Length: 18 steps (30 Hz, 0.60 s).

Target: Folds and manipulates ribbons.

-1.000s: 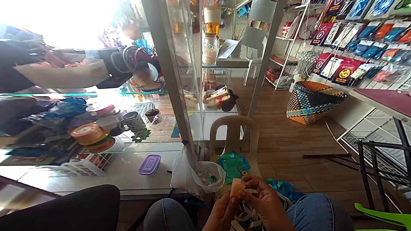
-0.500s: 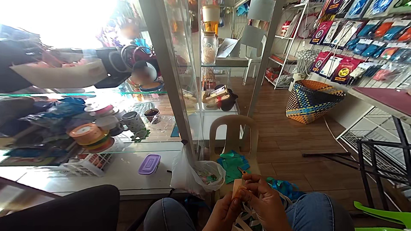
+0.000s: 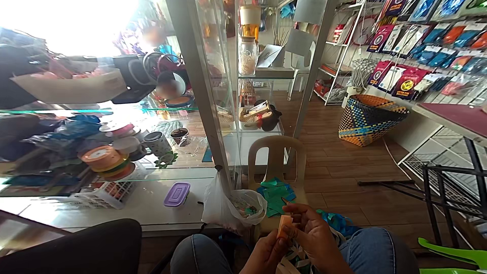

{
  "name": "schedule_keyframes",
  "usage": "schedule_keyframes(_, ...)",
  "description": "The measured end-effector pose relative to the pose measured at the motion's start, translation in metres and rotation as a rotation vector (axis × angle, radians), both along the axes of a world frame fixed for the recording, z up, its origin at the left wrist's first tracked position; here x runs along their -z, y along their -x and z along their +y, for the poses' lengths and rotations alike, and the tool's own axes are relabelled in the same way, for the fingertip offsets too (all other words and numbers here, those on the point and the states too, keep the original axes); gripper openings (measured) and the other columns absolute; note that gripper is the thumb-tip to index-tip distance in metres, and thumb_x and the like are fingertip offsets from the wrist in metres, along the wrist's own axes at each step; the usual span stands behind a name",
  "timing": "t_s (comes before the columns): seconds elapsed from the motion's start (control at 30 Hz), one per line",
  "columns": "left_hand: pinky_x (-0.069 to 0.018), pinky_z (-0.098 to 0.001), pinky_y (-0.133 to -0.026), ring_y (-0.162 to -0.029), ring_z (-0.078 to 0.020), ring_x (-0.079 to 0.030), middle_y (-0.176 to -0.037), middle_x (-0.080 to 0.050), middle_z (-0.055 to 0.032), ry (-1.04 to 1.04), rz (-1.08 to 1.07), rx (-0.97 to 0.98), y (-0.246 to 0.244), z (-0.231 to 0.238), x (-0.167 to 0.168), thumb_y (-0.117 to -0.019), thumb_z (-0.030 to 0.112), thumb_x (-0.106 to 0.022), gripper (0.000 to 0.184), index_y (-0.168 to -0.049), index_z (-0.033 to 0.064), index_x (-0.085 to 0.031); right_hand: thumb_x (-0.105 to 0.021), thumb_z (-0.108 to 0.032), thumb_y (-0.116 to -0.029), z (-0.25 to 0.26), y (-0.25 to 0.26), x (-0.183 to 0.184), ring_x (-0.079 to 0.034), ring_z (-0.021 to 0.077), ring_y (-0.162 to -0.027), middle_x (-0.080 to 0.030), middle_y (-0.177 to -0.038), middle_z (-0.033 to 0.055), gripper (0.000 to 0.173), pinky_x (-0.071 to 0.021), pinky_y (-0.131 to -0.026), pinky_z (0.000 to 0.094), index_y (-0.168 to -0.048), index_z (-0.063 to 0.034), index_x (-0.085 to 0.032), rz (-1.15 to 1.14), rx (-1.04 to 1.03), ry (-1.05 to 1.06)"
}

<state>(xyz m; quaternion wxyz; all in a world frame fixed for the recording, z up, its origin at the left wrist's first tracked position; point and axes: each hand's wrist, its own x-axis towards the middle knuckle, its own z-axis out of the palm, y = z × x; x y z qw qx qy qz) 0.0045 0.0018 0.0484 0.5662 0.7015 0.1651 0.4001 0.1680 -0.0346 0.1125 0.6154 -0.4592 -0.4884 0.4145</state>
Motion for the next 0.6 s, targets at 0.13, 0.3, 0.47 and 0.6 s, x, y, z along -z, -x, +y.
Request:
schedule_keyframes(0.13,-0.0432,-0.0130,-0.063,-0.067,0.0057,-0.050,-0.077,-0.055,0.0075,0.005,0.018,0.056,0.000,0.000,-0.001,-0.1114,0.031,-0.040,0.033,-0.105,0.0058,-0.060,-0.081,-0.007,-0.0822,0.000,-0.007,-0.009,-0.071,0.0077,-0.082,-0.073,-0.098,0.0027,0.054,-0.0605,-0.075,0.0224,-0.130,0.0022,-0.057,0.006,-0.089,0.033)
schedule_keyframes(0.3,-0.0440,-0.0141,-0.063,-0.067,0.0052,-0.050,-0.076,-0.055,0.0080,0.053,0.034,0.130,0.002,-0.003,-0.004,-0.1120,0.027,-0.038,0.032,-0.105,0.0054,-0.060,-0.083,-0.009,-0.0817,0.000,-0.017,-0.010,-0.069,0.0039,-0.077,-0.073,-0.091,-0.0010,0.041,-0.0593,-0.071,0.0192,-0.119,-0.0017,-0.066,-0.074,-0.131,0.033)
schedule_keyframes(0.47,-0.0536,-0.0216,-0.081,-0.085,0.0017,-0.062,-0.089,-0.066,0.0098,0.153,0.049,0.106,0.005,-0.004,-0.018,-0.1104,0.032,-0.042,0.031,-0.115,0.0093,-0.063,-0.080,-0.018,-0.0872,0.008,-0.024,-0.021,-0.065,-0.0009,-0.074,-0.071,-0.088,-0.0030,0.024,-0.0556,-0.068,0.0154,-0.105,-0.0048,-0.072,-0.280,-0.229,0.031)
schedule_keyframes(0.6,-0.0551,-0.0242,-0.090,-0.096,0.0003,-0.066,-0.101,-0.069,0.0085,0.065,0.046,0.125,0.008,0.005,-0.049,-0.1073,0.016,-0.049,0.021,-0.121,0.0047,-0.060,-0.079,-0.019,-0.0878,0.012,-0.024,-0.047,-0.059,-0.0034,-0.069,-0.067,-0.084,-0.0049,0.021,-0.0495,-0.063,0.0130,-0.102,-0.0055,-0.071,-0.394,-0.331,0.040)
